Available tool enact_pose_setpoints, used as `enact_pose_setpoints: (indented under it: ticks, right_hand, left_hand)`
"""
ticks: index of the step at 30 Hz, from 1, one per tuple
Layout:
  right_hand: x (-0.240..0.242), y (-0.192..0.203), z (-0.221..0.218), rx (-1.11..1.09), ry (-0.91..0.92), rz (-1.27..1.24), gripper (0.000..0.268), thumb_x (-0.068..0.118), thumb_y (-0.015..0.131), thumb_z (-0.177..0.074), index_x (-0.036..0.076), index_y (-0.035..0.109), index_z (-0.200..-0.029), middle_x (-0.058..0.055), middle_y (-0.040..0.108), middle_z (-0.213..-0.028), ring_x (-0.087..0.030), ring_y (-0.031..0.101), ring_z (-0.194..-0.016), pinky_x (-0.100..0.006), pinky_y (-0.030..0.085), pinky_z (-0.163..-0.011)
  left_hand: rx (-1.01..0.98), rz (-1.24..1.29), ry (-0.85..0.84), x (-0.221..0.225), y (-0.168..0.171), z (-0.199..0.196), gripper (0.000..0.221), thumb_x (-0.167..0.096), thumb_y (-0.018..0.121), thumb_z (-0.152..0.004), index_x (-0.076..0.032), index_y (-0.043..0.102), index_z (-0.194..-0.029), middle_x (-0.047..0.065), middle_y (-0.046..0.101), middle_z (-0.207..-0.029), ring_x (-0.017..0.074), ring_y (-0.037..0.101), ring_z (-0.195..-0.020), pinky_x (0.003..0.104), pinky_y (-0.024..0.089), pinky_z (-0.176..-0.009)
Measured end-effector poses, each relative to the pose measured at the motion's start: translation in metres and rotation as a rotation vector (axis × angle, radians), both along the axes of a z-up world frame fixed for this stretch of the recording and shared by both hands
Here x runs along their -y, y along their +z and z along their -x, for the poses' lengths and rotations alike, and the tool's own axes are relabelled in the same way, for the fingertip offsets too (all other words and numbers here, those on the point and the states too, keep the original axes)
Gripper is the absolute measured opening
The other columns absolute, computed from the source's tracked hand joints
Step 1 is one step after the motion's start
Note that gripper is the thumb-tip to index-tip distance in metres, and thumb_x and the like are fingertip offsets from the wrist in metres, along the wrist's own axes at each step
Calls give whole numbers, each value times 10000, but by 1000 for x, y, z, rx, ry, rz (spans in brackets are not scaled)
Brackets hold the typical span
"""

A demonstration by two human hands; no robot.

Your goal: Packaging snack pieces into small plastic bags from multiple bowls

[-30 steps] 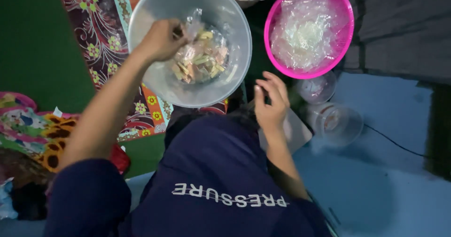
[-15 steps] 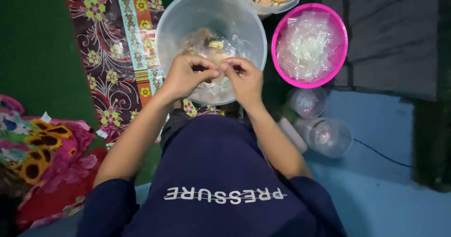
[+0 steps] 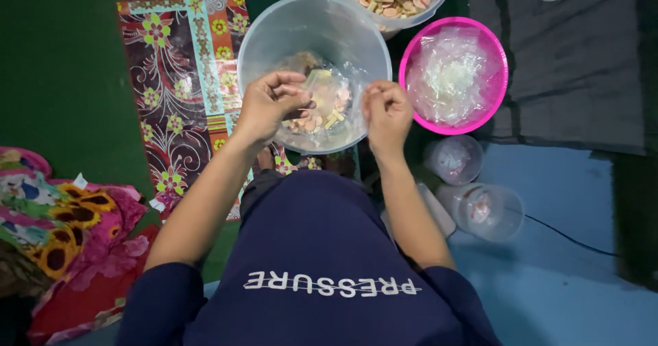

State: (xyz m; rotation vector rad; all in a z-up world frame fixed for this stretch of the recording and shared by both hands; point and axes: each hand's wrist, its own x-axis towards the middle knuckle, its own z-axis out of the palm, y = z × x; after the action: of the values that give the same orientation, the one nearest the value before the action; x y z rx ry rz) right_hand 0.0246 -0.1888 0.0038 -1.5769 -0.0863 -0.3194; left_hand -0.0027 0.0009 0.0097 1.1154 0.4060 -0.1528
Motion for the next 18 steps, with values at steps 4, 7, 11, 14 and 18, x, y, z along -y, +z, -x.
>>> enact_pose_setpoints:
  ticks: [4,7,11,14,18]
  right_hand:
    - [-8,-11,11,-157,114,-69,146,-73,601,-763,45,520,-731,-107,612,-753,-59,515,-476,-185,414,-430]
    - [-10,-21,13,-242,215,-12,238,20,746,-729,44,599,-915,-76,611,-772,-60,570,-554,-178,457,-477]
    - [-4,-18,10,-352,295,-86,748,121,809,-731,59,370,-1334,-108,519,-1106,-38,564,-671,-131,492,-587]
    - [2,-5,10,-568,494,-255,549,97,682,-819,115,432,-1307,-36,586,-864,-39,548,-511,-89,379,-387]
    - [17,-19,6,-576,326,-268,390,57,636,-838,53,491,-1199,-9,602,-865,7,507,-546,-62,360,-413]
  left_hand:
    - [28,-123,-66,11,6,1,435,41,796,-657,-2,601,-1045,103,664,-744,172,670,-620,263,598,-497]
    - [37,-225,-76,19,-20,-3,383,30,811,-637,2,640,-978,99,645,-696,134,637,-557,227,579,-441]
    - [91,-283,-187,24,-4,-3,170,-11,754,-716,11,669,-862,111,628,-660,134,614,-535,230,561,-455]
    - [98,-229,-249,19,6,-6,143,-25,726,-753,7,655,-873,127,617,-619,163,617,-502,260,568,-458]
    - [209,-330,-197,13,15,-37,171,-48,730,-776,-3,633,-909,114,585,-621,143,583,-469,222,518,-398]
